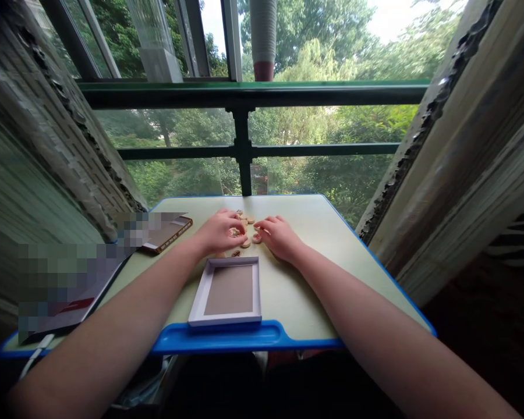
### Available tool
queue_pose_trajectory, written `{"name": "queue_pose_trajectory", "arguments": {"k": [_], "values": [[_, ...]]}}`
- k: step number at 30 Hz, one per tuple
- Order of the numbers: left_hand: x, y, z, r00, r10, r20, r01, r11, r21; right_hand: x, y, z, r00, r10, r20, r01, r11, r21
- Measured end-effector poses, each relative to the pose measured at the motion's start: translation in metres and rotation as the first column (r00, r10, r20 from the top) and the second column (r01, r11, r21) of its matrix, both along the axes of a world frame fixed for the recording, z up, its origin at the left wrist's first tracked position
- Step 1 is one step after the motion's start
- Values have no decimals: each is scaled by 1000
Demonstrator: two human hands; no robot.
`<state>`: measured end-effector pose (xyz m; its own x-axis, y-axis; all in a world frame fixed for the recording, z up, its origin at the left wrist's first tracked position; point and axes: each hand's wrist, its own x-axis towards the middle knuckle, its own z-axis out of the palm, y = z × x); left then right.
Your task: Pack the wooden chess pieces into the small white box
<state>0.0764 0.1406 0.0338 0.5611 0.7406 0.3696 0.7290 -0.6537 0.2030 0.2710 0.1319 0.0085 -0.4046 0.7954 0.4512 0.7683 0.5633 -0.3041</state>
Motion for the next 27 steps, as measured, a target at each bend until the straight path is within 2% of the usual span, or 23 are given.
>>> {"name": "queue_pose_trajectory", "arguments": {"k": [4, 10, 14, 20, 24, 27], "values": [[0, 0, 1, 1000, 14, 2, -14, 1000, -9, 3, 2, -1, 997, -44, -67, 45, 999, 14], [0, 3, -2, 998, -50, -26, 48, 998, -51, 1, -2, -2, 996, 79, -36, -78, 997, 10], [0, 5, -3, 993, -95, -68, 90, 993, -80, 0, -4, 0, 993, 115, 0, -115, 993, -12], [0, 9, -6, 990, -125, -71, 121, 991, -55, 2, 1, -4, 997, 69, 29, -70, 998, 9], [0, 9, -8, 991, -95, -93, 94, 995, -15, 3, 2, -6, 999, 15, 31, -16, 999, 31], [3, 8, -8, 992, -83, -94, 83, 997, -8, 2, -1, -3, 999, 39, 6, -39, 998, 46]]}}
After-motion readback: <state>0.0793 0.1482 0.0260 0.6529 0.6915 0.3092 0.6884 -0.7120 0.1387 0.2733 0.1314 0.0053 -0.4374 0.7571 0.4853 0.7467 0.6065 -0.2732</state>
